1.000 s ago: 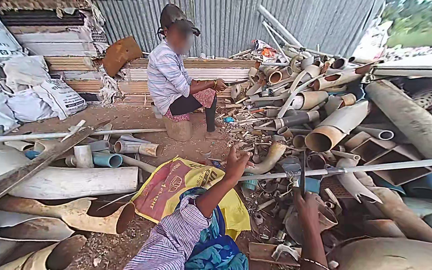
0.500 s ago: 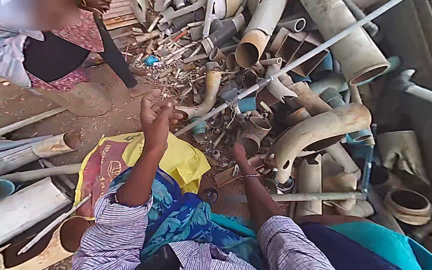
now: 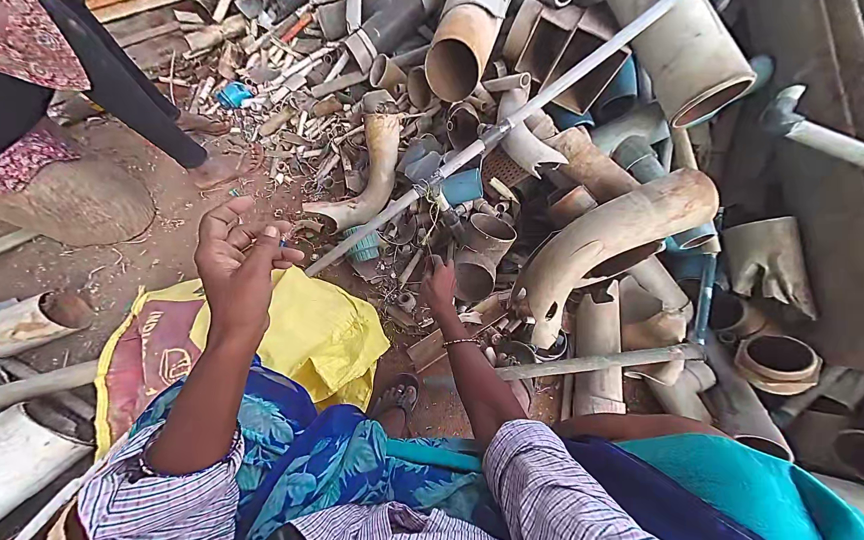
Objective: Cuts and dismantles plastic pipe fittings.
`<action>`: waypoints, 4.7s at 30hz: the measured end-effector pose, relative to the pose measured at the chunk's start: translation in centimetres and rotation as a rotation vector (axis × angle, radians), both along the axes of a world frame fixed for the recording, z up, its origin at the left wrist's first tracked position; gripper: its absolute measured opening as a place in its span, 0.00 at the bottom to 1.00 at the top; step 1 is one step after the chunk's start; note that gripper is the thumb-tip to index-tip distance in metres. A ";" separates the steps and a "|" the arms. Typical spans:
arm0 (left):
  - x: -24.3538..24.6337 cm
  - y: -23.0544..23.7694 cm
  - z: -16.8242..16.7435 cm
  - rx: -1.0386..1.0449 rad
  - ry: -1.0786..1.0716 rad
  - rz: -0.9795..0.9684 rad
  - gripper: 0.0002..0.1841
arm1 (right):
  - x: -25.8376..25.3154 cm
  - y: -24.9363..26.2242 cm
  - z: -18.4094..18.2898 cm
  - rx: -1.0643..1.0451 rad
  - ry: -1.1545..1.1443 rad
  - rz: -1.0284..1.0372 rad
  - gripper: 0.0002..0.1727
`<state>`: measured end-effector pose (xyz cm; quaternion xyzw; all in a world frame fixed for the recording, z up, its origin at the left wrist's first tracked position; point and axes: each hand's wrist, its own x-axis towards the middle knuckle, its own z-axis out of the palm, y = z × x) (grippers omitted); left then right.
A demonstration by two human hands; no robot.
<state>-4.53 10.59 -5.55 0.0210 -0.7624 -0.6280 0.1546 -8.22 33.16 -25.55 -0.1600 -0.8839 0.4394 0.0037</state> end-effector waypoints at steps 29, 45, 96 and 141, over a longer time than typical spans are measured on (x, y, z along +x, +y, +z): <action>-1.5 -1.4 -4.6 -0.525 -0.175 -0.170 0.19 | -6.7 -1.8 -10.2 -0.141 -0.507 0.202 0.21; -2.0 0.2 -5.8 -0.715 -0.296 -0.352 0.17 | -6.8 -2.2 -2.3 -1.093 -0.500 0.048 0.16; 0.7 0.4 1.8 -0.259 0.118 -0.018 0.34 | 7.7 -6.7 17.4 -0.331 0.871 0.584 0.33; 4.1 -0.3 1.8 0.052 0.268 -0.361 0.22 | 6.9 -7.8 20.2 -0.990 0.380 0.342 0.10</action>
